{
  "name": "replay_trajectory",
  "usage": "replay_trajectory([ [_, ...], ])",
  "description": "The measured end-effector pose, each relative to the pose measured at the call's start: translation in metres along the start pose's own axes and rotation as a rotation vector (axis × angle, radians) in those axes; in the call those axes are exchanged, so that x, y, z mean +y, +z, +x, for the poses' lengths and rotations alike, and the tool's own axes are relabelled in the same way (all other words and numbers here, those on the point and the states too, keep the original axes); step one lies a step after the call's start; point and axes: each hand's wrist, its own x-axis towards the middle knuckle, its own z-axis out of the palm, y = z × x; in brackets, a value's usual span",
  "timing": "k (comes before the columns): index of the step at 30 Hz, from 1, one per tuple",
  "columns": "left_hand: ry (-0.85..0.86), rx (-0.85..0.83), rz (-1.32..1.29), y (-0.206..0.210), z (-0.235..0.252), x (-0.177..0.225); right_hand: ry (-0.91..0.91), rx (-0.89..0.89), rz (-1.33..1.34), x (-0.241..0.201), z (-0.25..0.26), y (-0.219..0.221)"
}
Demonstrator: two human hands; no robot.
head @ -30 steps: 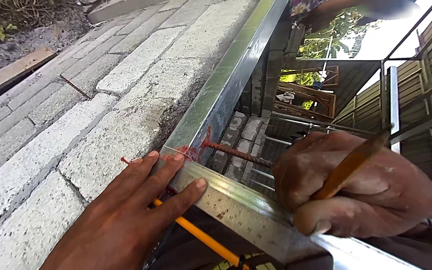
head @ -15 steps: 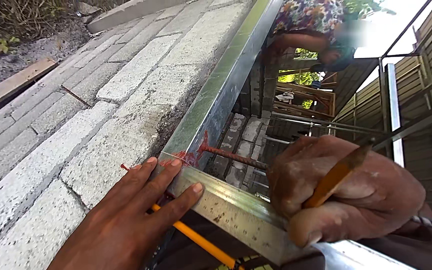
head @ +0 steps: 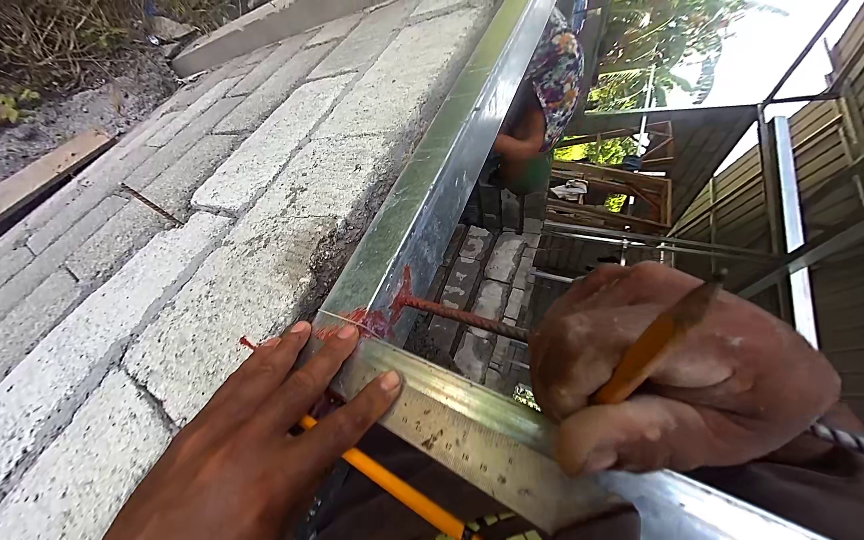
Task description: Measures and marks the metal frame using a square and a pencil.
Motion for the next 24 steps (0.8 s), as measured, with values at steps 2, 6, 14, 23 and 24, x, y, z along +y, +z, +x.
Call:
replay_trajectory([
  [2, -0.003, 0.003, 0.001, 0.000, 0.000, 0.000, 0.003, 0.007, -0.006, -0.001, -0.001, 0.000],
  [6, 0.002, -0.012, -0.003, -0.001, 0.000, -0.001, 0.066, 0.144, -0.187, -0.003, -0.008, -0.005],
  [14, 0.001, -0.026, 0.003, -0.003, 0.002, 0.000, 0.100, 0.248, 0.195, 0.010, -0.018, -0.001],
  [23, -0.005, -0.028, -0.010, -0.004, 0.001, 0.000, 0.115, 0.168, 0.141, 0.010, -0.018, 0.000],
  [24, -0.005, -0.024, -0.011, -0.003, 0.001, 0.000, 0.116, 0.161, 0.149, 0.010, -0.018, 0.000],
])
